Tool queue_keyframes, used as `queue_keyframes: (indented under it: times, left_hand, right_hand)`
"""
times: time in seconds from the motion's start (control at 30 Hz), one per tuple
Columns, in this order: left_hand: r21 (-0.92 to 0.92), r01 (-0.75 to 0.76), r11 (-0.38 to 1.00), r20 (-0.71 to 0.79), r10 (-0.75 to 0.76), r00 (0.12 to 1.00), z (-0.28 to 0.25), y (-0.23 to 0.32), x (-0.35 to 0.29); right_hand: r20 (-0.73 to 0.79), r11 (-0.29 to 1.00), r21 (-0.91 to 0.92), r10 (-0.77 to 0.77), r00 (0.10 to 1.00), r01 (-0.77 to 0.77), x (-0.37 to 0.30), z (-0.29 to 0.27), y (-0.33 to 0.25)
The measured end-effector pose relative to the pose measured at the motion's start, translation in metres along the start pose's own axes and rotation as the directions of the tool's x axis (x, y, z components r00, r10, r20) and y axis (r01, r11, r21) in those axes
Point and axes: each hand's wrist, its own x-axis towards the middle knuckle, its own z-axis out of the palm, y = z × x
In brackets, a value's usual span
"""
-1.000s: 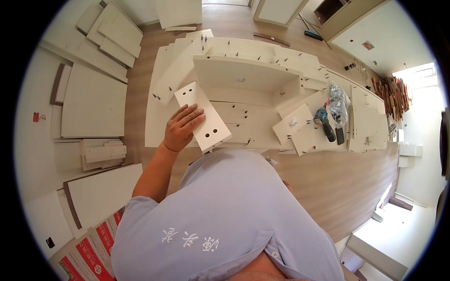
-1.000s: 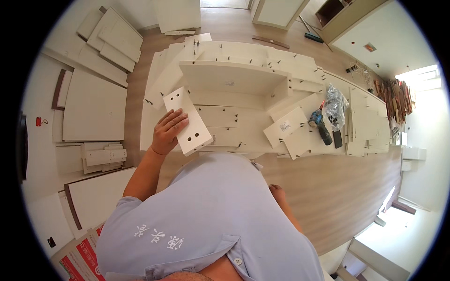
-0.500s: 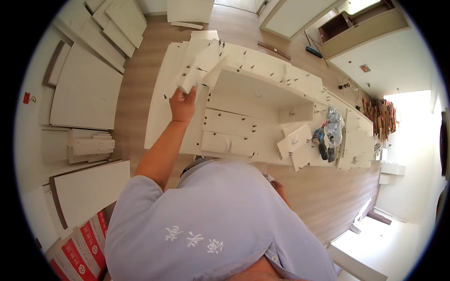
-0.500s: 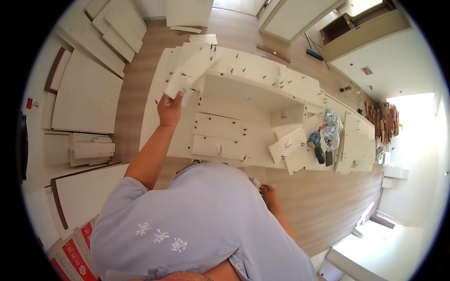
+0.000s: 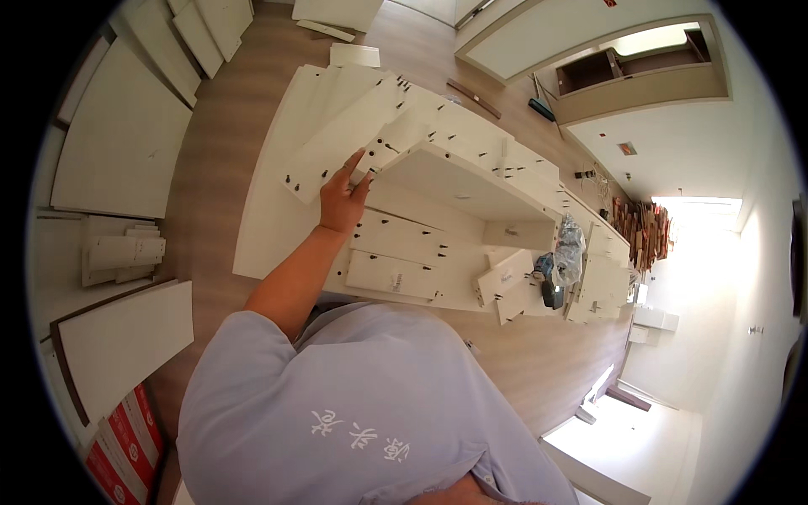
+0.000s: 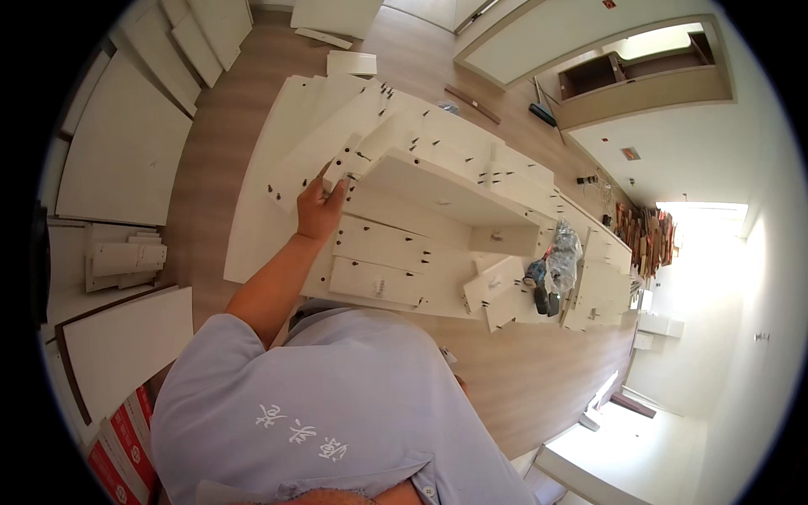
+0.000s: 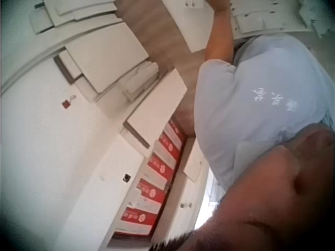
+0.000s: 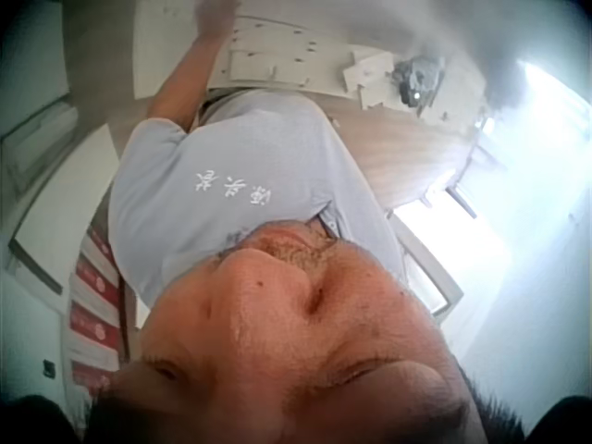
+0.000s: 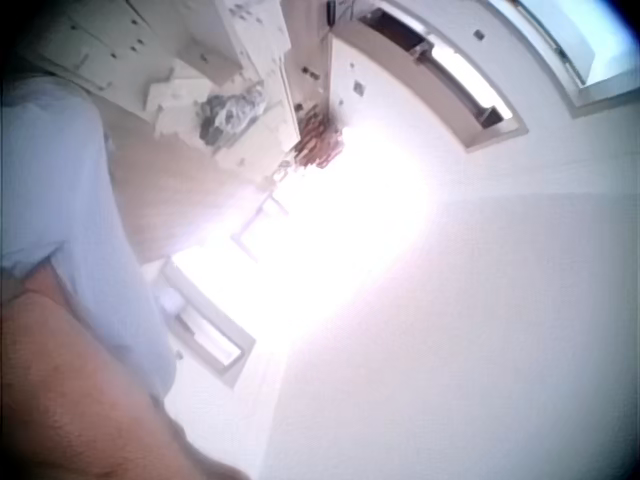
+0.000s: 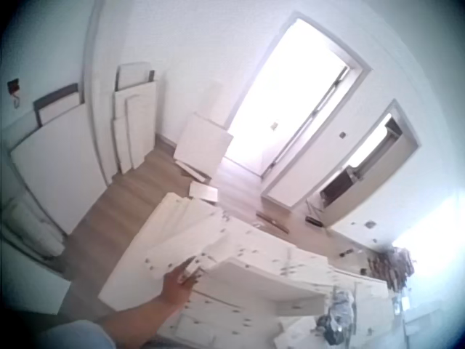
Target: The person picks up several white wooden panels and places them onto a partially assembled cabinet frame, aligning them with pre-installed dowels.
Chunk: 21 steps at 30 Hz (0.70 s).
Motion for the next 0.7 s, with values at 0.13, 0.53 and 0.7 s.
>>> queue_keyframes:
  times: [0.13, 0.53, 0.7]
  left_hand:
    - [0.078, 0.040, 0.996, 0.061, -0.045, 0.997, -0.002, 0.003, 0.004]
    - [-0.072, -0.030, 0.997, 0.094, 0.037, 0.995, 0.014, -0.002, -0.004]
    - [-0.126, -0.090, 0.988, 0.055, 0.098, 0.994, 0.018, -0.003, -0.007]
  right_hand:
    - [-0.011, 1.000, 0.025, 0.012, 1.000, -0.012, -0.008, 0.005, 0.003]
    - [-0.006, 0.998, 0.055, 0.012, 1.000, -0.012, -0.011, 0.013, 0.013]
    - [-0.001, 0.999, 0.045, -0.003, 1.000, 0.003, -0.012, 0.011, 0.011]
